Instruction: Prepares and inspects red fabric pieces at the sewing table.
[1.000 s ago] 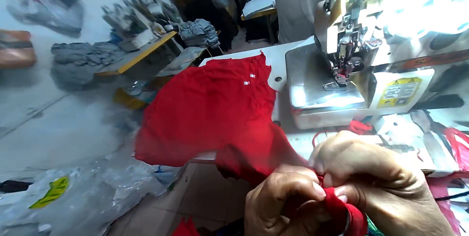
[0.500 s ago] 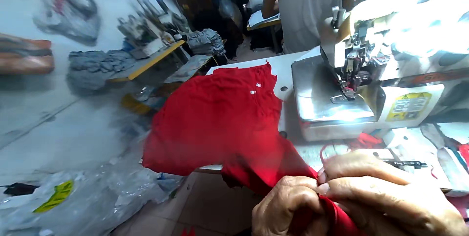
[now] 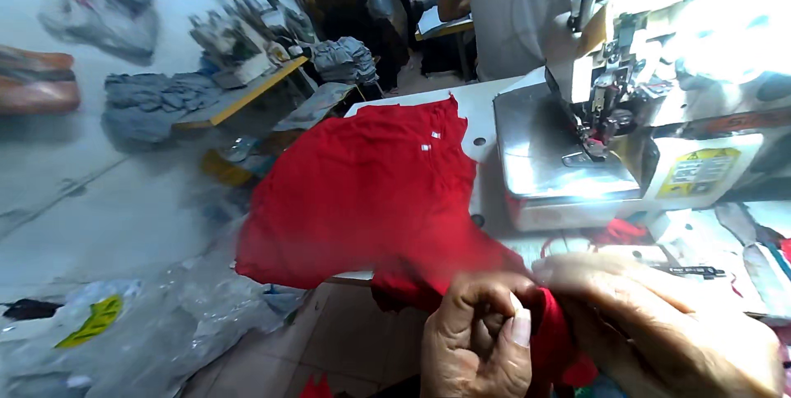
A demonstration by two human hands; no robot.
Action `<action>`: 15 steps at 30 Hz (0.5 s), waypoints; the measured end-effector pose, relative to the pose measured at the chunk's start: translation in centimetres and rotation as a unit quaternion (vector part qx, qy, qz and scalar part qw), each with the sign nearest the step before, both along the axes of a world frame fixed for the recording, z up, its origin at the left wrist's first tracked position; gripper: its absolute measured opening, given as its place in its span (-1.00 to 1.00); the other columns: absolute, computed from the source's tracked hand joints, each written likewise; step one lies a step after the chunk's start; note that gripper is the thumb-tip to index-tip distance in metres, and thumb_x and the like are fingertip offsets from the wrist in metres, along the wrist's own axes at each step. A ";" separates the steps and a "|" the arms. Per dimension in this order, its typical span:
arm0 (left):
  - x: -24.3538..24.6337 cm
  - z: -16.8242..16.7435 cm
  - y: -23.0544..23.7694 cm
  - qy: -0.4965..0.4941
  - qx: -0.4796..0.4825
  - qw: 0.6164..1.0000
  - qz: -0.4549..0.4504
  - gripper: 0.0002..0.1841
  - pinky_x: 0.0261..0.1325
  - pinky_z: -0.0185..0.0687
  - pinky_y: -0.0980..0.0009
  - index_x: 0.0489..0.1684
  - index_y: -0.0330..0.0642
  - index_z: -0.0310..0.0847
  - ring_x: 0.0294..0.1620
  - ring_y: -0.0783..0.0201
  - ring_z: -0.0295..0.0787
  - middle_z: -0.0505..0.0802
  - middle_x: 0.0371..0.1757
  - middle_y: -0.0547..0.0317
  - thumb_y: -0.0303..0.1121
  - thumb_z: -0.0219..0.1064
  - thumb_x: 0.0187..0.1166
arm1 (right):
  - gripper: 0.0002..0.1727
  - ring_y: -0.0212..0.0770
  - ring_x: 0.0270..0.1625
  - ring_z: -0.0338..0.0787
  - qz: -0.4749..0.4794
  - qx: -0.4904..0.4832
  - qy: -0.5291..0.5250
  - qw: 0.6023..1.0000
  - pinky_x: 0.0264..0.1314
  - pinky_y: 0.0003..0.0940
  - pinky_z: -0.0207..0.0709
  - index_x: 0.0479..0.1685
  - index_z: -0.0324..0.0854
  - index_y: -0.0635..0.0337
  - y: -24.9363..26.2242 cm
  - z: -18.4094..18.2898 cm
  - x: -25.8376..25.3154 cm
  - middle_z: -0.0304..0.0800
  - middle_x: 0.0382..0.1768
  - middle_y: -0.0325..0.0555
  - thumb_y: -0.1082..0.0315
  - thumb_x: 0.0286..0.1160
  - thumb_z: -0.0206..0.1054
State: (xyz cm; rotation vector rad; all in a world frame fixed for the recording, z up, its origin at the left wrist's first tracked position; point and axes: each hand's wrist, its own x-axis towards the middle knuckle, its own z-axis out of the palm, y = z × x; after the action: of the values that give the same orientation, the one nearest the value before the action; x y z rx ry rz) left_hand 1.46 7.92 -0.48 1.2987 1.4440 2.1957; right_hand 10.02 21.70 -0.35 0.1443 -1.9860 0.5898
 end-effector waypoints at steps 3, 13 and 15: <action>0.4 0.0 0.2 -0.072 0.021 0.996 -0.055 -0.75 0.27 0.68 0.65 0.17 0.06 0.68 0.13 0.67 0.79 0.88 0.11 0.56 -0.39 0.36 0.58 | -0.86 -0.48 -0.02 0.80 0.025 -0.042 -0.010 0.999 0.12 -0.75 0.56 -0.16 0.74 0.21 -0.3 0.1 0.1 0.87 -0.20 -0.11 0.39 0.69 0.30; -0.2 -0.9 0.4 0.091 -0.008 0.994 0.068 -0.91 0.19 0.61 0.78 -0.13 -0.08 0.72 0.09 0.75 0.72 0.86 -0.06 0.51 -0.31 0.34 0.63 | -0.92 -0.55 -0.05 0.81 0.025 -0.083 0.010 0.996 0.07 -0.79 0.58 -0.16 0.65 0.22 -1.0 -1.2 -0.5 0.87 -0.20 -0.14 0.40 0.66 0.30; 0.0 -1.1 0.6 0.069 -0.002 0.996 0.059 -0.90 0.21 0.59 0.77 -0.11 -0.06 0.75 0.11 0.75 0.71 0.86 -0.04 0.53 -0.31 0.34 0.63 | -0.90 -0.58 -0.04 0.79 0.014 -0.092 0.006 0.996 0.06 -0.81 0.57 -0.15 0.64 0.22 -1.3 -1.3 -0.6 0.85 -0.19 -0.15 0.38 0.67 0.30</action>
State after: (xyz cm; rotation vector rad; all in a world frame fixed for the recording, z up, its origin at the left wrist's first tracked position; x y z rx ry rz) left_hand 1.44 8.49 -1.58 1.4232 1.6144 2.2131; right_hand 9.40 20.40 -1.64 0.0626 -1.9091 0.7858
